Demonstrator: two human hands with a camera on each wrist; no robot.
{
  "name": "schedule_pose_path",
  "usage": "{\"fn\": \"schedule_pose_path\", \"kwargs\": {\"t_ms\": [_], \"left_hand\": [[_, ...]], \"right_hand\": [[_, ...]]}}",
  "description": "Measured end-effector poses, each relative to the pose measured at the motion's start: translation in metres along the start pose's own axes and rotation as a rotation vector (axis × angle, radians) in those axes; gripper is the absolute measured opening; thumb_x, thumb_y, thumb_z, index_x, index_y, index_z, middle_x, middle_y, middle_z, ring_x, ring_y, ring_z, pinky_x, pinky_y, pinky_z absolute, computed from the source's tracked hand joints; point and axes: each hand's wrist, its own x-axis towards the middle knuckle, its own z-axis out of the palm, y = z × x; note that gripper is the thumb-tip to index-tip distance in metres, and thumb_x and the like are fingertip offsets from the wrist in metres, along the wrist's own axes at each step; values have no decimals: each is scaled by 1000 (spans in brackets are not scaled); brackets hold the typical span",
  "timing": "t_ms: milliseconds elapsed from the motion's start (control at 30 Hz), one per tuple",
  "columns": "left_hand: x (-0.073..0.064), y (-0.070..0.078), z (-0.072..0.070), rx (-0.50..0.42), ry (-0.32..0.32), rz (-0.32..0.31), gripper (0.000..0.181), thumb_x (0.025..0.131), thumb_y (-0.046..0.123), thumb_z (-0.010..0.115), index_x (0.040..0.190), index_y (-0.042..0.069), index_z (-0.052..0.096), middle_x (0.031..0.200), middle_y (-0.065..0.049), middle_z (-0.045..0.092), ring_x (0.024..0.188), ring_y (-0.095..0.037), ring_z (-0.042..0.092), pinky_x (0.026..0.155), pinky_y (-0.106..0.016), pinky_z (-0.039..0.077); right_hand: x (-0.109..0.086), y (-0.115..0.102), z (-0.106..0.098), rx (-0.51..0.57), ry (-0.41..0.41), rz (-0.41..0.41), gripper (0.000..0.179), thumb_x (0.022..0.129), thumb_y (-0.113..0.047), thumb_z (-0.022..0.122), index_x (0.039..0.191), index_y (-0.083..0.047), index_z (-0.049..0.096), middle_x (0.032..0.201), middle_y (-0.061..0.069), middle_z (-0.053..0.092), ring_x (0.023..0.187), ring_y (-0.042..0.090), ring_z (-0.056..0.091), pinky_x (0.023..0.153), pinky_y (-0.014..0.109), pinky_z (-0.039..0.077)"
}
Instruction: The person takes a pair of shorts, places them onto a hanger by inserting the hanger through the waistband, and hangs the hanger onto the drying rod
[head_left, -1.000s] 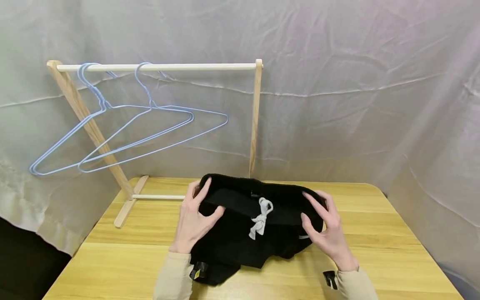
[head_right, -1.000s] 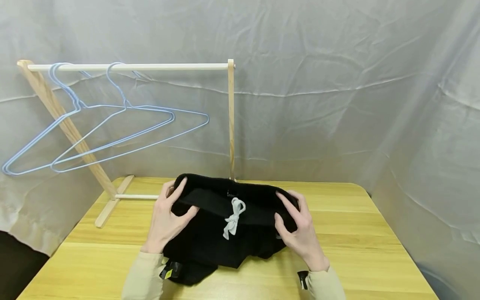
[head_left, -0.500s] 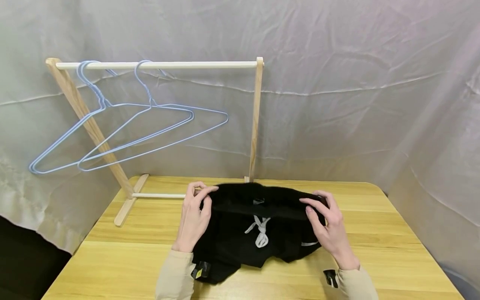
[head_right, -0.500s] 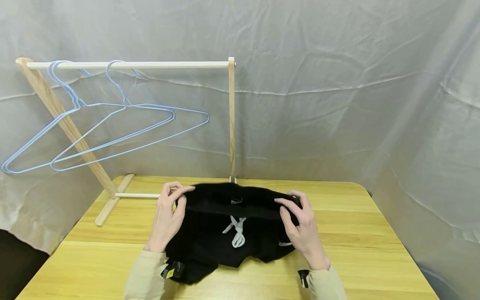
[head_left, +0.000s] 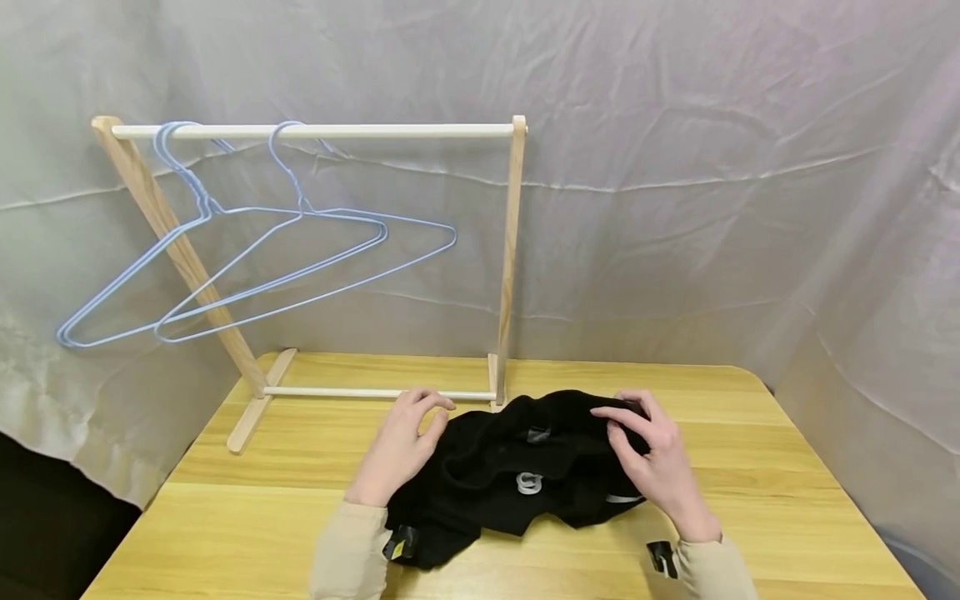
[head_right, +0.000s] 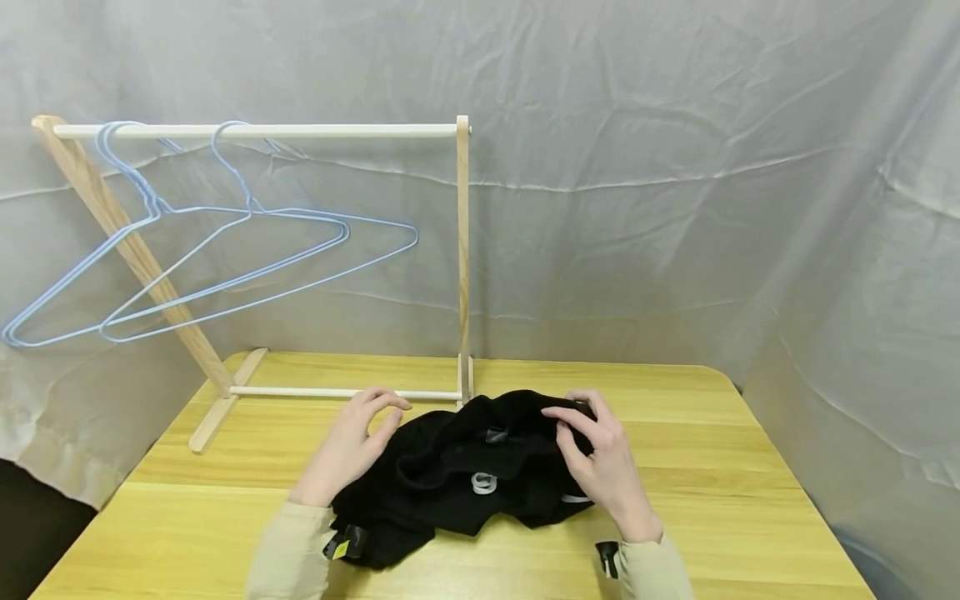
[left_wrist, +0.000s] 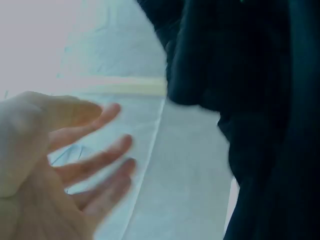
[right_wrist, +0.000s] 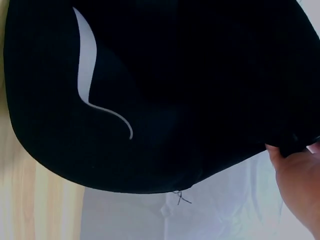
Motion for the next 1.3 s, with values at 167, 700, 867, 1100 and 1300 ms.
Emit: {"fn": "schedule_pose_path", "kwargs": {"t_ms": [167,700,867,1100,1300], "left_hand": [[-2,4,12,25,-244,-109,49,94,40,69,134,14,59,126,-10,66,122,-32,60,100,-62,45],[-2,-9,-4,51,62,-114,24,85,2,65,103,10,78,101,-9,73,84,-23,66,75,-39,53],[1,-9,-13,-4,329,-139,21,90,5,61,95,11,81,97,-8,67,74,-19,57,66,-29,44],[-4,-16,-14,109,-18,-299,17,87,14,65,94,13,80,97,-2,73,82,-21,65,75,-40,52],[-9,-19,-12,133,-274,-313,24,88,12,67,110,10,77,115,-11,72,106,-32,67,90,-50,53]], "right_hand": [[0,-2,-1,20,-15,0,36,76,18,66,100,-6,77,107,17,62,101,15,56,96,12,38],[1,5,-6,109,80,1,35,69,27,63,86,-1,73,99,21,61,105,13,57,93,11,41],[3,1,-3,106,52,-5,35,73,24,63,89,-5,73,101,18,63,103,15,58,93,12,42],[-5,1,-2,35,-92,82,35,78,19,65,89,-13,71,102,6,65,97,12,58,93,11,39],[-7,2,-1,19,-114,91,36,80,18,64,90,-15,71,102,4,66,95,11,59,91,11,39]]}}
